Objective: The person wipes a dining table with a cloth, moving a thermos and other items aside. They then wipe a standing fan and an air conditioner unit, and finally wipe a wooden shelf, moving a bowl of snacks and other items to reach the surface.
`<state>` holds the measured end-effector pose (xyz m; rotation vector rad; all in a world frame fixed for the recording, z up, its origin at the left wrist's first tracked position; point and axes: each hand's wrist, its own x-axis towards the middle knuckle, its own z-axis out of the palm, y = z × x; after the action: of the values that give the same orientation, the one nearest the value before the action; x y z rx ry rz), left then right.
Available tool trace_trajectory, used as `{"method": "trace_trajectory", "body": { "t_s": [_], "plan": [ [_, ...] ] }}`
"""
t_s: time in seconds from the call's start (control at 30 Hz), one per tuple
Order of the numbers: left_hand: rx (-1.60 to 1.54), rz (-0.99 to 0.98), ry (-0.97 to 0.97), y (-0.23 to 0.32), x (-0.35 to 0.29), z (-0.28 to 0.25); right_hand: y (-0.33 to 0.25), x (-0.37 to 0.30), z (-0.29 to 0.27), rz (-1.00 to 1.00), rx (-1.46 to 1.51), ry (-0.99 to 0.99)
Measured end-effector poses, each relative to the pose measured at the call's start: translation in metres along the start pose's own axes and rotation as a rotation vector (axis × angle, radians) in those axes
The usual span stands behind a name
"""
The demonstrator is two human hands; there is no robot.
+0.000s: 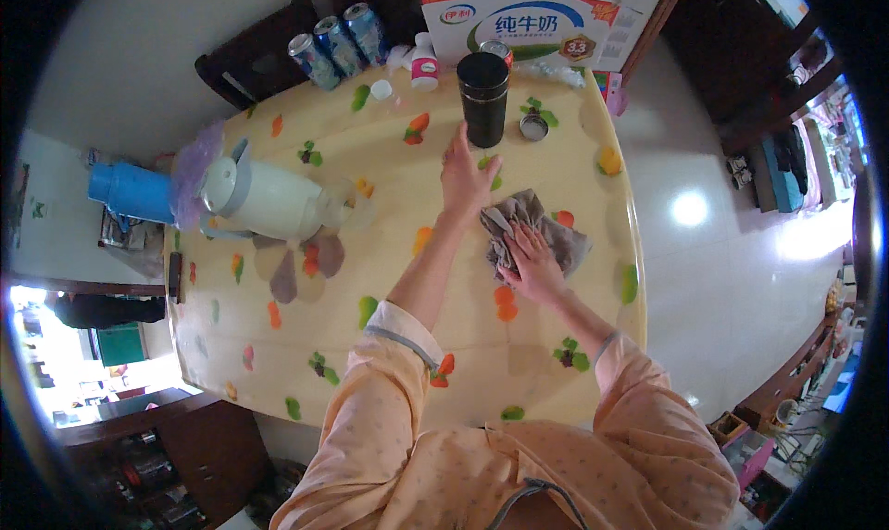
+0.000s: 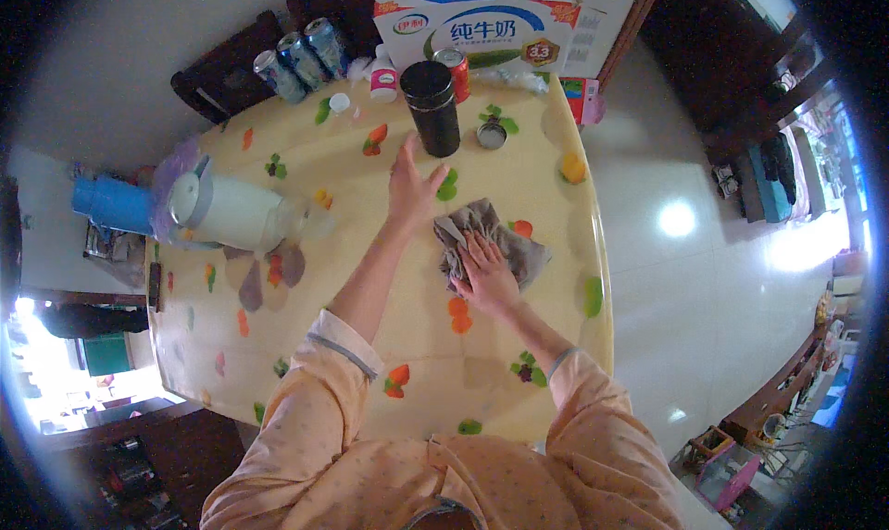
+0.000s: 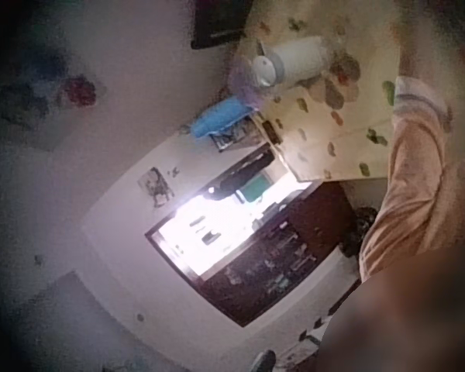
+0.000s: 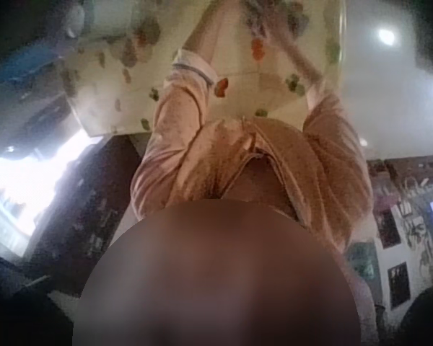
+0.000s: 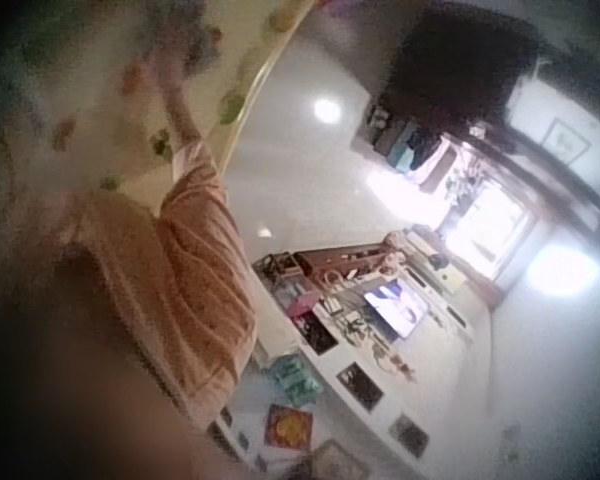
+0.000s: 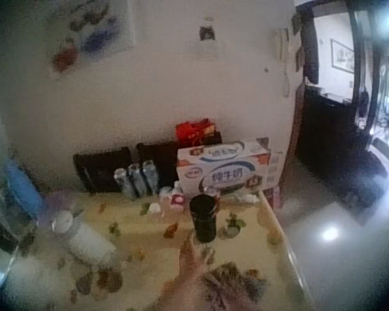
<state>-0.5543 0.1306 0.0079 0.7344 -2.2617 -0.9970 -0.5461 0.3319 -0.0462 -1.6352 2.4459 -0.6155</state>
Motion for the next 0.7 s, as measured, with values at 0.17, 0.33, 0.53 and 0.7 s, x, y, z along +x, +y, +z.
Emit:
{"method": "trace_trajectory", "body": {
  "t_s": [0.17, 0.33, 0.53, 0.7],
  "plan": [
    [-0.162, 0.054, 0.142, -0.006, 0.061, 0.018, 0.000, 0.000, -0.003, -0.006, 0.014, 0.018],
    [-0.311, -0.063, 0.099, -0.004, 0.076, 0.030, -0.003, 0.003, -0.008, 0.007, 0.034, 0.045],
    [-0.328, -0.011, 0.161, -0.003, 0.077, 0.026, -0.004, 0.003, -0.010, 0.001, 0.060, 0.053],
    [-0.257, -0.031, 0.296, -0.015, 0.086, -0.007, -0.004, 0.004, -0.010, 0.013, 0.072, 0.060]
  ]
}}
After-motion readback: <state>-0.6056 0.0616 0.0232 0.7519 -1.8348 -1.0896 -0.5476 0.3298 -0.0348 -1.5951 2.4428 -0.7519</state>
